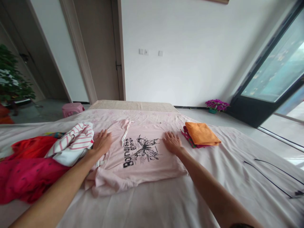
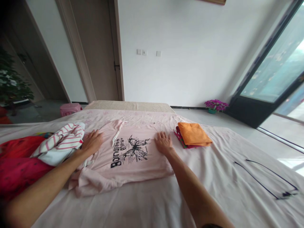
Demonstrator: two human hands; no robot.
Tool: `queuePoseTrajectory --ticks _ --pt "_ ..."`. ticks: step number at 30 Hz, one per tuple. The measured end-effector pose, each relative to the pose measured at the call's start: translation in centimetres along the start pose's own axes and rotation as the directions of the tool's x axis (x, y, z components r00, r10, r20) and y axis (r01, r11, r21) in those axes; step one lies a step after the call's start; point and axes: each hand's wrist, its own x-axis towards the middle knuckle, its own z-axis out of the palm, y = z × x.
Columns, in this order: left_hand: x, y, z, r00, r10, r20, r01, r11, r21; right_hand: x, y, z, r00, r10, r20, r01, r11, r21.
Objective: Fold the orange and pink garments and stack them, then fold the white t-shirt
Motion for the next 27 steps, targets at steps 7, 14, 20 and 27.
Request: queuePoseTrajectory --ticks 7,14,20,27 --pt "-5.9 4.4 -2.7 0.927 0.337 0.163 -0.304 0.932 -0.197 -6.4 -7.1 -1.4 0.937 -0.340 -0.084 0.345 0.937 0.053" --pt "-9.5 0.2 -2.1 0.950 0.296 0.101 -0.295 0.955 -0.031 -11.0 -6.8 -0.6 0.880 -0.464 -0.101 0.473 0.876 0.096" --pt "-10.2 -1.8 -1.8 0.979 0.199 0.048 -0.195 0.978 -0.074 -10.4 -3.2 -0.2 0.954 -0.291 -0.066 0.294 0.955 0.046" --pt "-14.1 -2.8 -3.3 0.987 0.146 0.070 -0.145 0.989 -0.017 -10.3 -3.3 0.3 0.960 -0.255 -0.114 0.262 0.964 0.052"
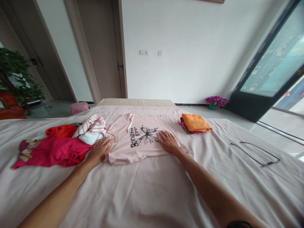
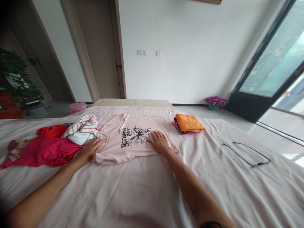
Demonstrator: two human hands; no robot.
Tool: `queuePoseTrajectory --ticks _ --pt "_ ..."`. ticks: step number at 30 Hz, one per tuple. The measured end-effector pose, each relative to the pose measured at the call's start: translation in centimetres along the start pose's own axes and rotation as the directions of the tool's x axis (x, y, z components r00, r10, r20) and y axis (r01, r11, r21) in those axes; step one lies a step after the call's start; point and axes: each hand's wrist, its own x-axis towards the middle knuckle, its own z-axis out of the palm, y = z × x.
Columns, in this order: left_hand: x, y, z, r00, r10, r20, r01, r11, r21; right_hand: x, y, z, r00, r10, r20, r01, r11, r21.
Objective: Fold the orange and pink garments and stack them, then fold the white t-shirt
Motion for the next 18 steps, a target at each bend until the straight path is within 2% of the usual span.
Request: queuePoseTrajectory --ticks 5,11,18 --pt "-2.1 -0.1 -1.1 0.995 0.027 -0.093 -0.031 0.999 -0.038 -0.1 -0.2 -0.5 0.999 0.028 -0.046 -0.027 0.999 0.023" --pt "-2.9 0.9 -2.2 0.996 -0.005 -0.092 0.001 0.999 -0.045 -0.7 -0.8 -1.4 0.992 0.102 -0.080 -0.097 0.993 0.066" --pt "-2.9 1.2 -2.4 0.994 -0.033 -0.108 0.025 0.997 -0.069 -0.8 -0.9 -1.8 0.986 0.142 -0.085 -0.135 0.988 0.081"
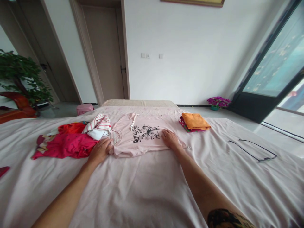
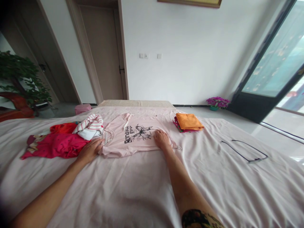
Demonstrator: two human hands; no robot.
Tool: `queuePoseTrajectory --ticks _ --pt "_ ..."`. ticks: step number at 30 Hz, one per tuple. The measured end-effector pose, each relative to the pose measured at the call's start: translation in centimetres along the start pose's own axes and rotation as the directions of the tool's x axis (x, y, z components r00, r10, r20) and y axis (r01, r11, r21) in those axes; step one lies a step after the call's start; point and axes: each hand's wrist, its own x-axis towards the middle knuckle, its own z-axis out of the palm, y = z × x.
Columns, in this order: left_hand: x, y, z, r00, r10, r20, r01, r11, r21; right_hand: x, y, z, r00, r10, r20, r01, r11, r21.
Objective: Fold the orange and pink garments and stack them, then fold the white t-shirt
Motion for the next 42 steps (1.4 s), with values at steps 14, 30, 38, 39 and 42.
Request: queuePoseTrajectory --ticks 14,30,38,39,42 --pt "-0.3 0.8 -0.6 0.998 -0.066 -0.020 0.065 0.996 -0.057 -0.1 0.5 0.2 1.000 -0.010 -0.015 0.010 1.000 0.002" --pt "-1.7 5.2 -4.6 0.984 0.070 -0.166 -0.101 0.977 -0.188 -0.2 0.4 -0.2 0.999 -0.024 -0.029 0.025 0.999 0.028" --pt "-1.6 8.0 -5.1 0.985 0.172 0.027 -0.167 0.978 -0.122 0.1 0.5 -0.1 1.000 -0.017 0.000 0.017 1.000 0.022" --pt "-1.7 8.3 -5.3 0.991 0.131 0.013 -0.128 0.982 -0.141 0.1 0.5 -0.1 1.000 -0.021 0.000 0.021 1.000 0.022" --pt "-2.2 9.4 -6.2 0.994 -0.043 0.098 0.074 0.938 -0.340 0.0 0.7 0.1 0.999 -0.047 -0.018 0.047 0.998 0.028"
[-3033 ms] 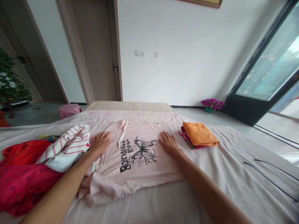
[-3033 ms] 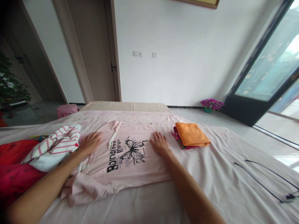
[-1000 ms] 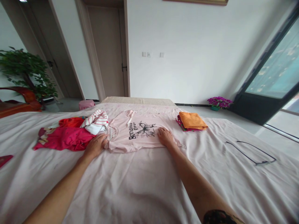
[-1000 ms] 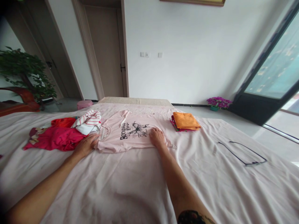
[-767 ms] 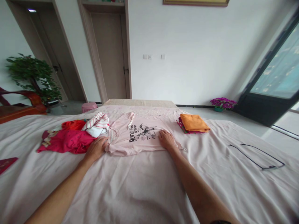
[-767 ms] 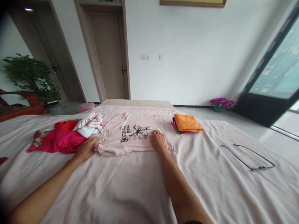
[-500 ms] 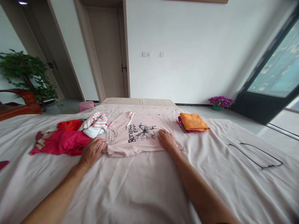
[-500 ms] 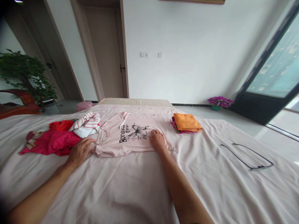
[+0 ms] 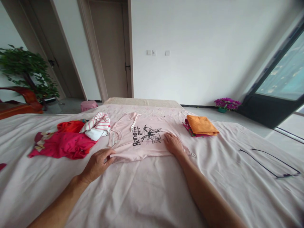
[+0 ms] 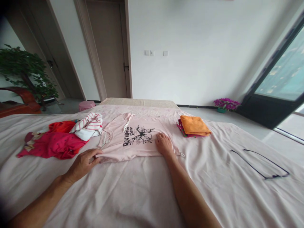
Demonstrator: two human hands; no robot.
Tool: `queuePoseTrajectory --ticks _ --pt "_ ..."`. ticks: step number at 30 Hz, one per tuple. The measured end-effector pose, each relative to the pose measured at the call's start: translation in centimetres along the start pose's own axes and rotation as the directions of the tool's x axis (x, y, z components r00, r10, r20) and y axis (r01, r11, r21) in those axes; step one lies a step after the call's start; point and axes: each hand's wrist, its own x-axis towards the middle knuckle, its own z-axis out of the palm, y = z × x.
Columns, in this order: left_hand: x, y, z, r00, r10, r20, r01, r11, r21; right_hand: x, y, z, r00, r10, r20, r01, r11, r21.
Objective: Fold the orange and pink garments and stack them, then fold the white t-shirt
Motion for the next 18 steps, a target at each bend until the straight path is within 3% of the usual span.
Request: queuePoseTrajectory --ticks 2,4,7,10,13,18 --pt "-0.4 1.1 -0.2 0.975 -0.114 0.192 0.153 0.967 -0.202 -0.1 0.1 0.1 1.000 -0.015 -0.012 0.015 1.000 0.003" --pt "-0.7 1.8 -0.2 0.910 -0.139 0.390 0.271 0.913 -0.305 -0.3 0.2 0.3 0.999 -0.024 -0.025 0.024 1.000 0.005" --pt "-0.6 1.3 0.1 0.856 -0.156 0.493 0.329 0.899 -0.287 -0.4 0.3 0.3 0.999 -0.031 -0.041 0.032 0.999 0.014" --pt "0.0 -0.4 0.2 0.879 -0.224 0.421 0.348 0.904 -0.246 -0.4 0.3 0.1 0.999 -0.037 -0.031 0.038 0.999 0.031" --pt "0.8 -2.1 -0.1 0.929 -0.289 0.229 0.330 0.930 -0.163 -0.4 0.1 -0.3 0.999 -0.039 -0.031 0.041 0.998 0.048" --pt "0.6 -4.7 -0.2 0.975 -0.221 -0.016 0.222 0.967 0.128 -1.2 -0.1 -2.3 0.998 -0.060 -0.036 0.063 0.994 0.086"
